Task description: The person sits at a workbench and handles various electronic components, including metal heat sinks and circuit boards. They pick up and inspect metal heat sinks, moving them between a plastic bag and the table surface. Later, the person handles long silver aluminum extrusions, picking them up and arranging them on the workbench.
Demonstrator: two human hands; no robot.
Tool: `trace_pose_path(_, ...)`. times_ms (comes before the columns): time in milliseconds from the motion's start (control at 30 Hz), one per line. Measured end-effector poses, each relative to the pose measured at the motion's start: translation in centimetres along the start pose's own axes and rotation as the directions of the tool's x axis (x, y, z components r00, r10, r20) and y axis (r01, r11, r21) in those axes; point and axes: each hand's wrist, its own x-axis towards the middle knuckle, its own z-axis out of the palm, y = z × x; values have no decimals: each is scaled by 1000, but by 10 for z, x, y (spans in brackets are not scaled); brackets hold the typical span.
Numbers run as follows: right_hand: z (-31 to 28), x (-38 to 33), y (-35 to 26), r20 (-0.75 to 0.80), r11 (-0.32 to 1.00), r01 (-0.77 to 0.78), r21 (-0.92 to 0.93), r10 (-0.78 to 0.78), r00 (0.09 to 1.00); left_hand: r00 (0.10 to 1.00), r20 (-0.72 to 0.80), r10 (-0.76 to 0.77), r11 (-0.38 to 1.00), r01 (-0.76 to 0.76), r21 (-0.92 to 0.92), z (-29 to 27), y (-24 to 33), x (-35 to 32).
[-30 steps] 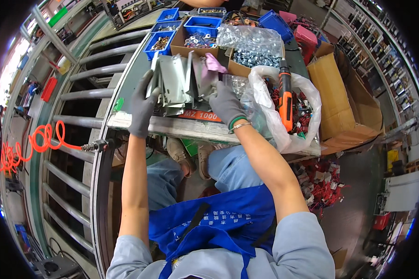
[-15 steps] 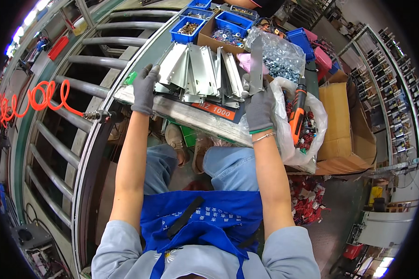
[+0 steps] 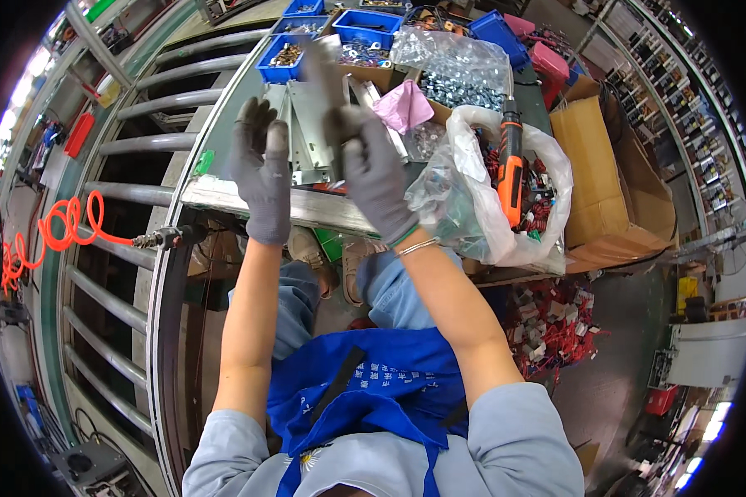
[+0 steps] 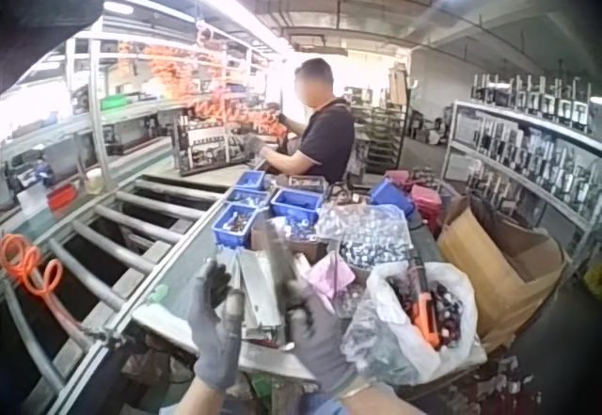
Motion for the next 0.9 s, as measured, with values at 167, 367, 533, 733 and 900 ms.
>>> trace_pose_path(167,18,-13,-6,116,1000,-7,-22,10,993,868,278,-412,783,493,-378,15,23,-3)
trace_pose_path(367,8,-2,-2,120,996,-84,6,83,989,877,126,-463,703,450,-551,9,-8,1)
trace_pose_path(533,14,-5,15,182,949,-279,147,251,951,957,19,-288,896,276,-349,21,-6,-6)
trace_pose_path(733,2,4,5,255,799,-516,308,453,854,988,44,-149,987,151,-47,21,-7,-16)
trace_pose_path(900,1,3,17,196,923,-352,157,320,927,998,48,-50,994,55,-90,31,2,-33)
